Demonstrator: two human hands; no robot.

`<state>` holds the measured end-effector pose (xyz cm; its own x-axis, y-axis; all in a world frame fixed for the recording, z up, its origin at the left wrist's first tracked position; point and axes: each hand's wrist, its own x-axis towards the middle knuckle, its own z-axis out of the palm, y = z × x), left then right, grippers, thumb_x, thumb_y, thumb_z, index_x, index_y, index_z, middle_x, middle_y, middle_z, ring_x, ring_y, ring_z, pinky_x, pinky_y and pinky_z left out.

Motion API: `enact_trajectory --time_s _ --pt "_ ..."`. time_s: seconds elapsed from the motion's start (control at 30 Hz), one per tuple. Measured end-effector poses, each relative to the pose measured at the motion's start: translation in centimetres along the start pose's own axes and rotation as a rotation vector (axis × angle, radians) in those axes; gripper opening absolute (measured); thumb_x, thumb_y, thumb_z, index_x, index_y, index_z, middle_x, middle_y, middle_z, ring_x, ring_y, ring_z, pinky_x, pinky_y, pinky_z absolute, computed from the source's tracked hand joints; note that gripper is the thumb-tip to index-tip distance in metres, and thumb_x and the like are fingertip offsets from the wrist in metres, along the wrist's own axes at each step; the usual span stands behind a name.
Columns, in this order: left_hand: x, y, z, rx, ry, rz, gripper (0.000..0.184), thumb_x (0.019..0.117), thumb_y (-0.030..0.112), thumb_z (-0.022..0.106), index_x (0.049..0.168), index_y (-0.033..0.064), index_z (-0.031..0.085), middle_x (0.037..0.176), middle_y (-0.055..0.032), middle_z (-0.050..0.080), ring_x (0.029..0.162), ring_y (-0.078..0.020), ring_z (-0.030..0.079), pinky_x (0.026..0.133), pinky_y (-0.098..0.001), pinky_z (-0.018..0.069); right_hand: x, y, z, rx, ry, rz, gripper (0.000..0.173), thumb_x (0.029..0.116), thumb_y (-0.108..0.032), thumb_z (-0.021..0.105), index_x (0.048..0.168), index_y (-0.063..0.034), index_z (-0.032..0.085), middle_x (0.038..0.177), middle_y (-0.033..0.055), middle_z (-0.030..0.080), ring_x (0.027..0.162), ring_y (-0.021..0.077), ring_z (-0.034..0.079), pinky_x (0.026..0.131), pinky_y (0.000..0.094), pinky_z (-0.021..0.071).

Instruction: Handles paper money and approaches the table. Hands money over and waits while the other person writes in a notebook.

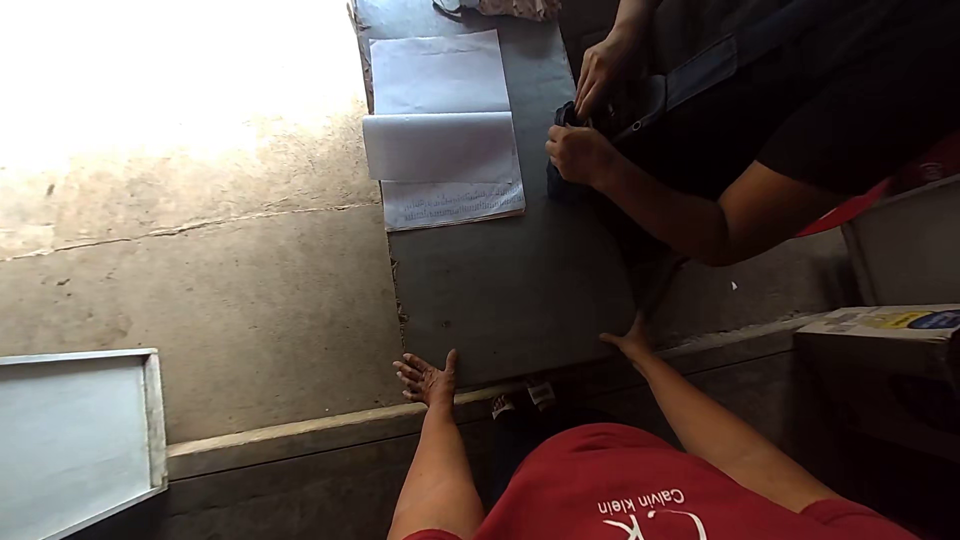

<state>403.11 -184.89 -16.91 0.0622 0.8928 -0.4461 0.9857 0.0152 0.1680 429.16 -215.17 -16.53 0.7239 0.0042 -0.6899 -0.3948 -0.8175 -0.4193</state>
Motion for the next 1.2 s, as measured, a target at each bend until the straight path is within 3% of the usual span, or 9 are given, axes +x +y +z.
enact_trajectory --time_s 1.2 --pt "-0.04 -0.01 0.01 0.003 0.0 -0.008 0.115 0.0895 0.071 0.06 0.164 0.0072 0.0 0.17 -0.0204 -0.01 0.158 -0.0383 -0.004 0.121 -0.0649 0.0054 0.08 -0.03 -0.04 -0.016 -0.004 -0.013 0.13 0.0744 -0.032 0.093 0.165 -0.0087 0.002 0.163 0.032 0.022 0.149 0.0501 0.026 0.119 0.0599 0.0284"
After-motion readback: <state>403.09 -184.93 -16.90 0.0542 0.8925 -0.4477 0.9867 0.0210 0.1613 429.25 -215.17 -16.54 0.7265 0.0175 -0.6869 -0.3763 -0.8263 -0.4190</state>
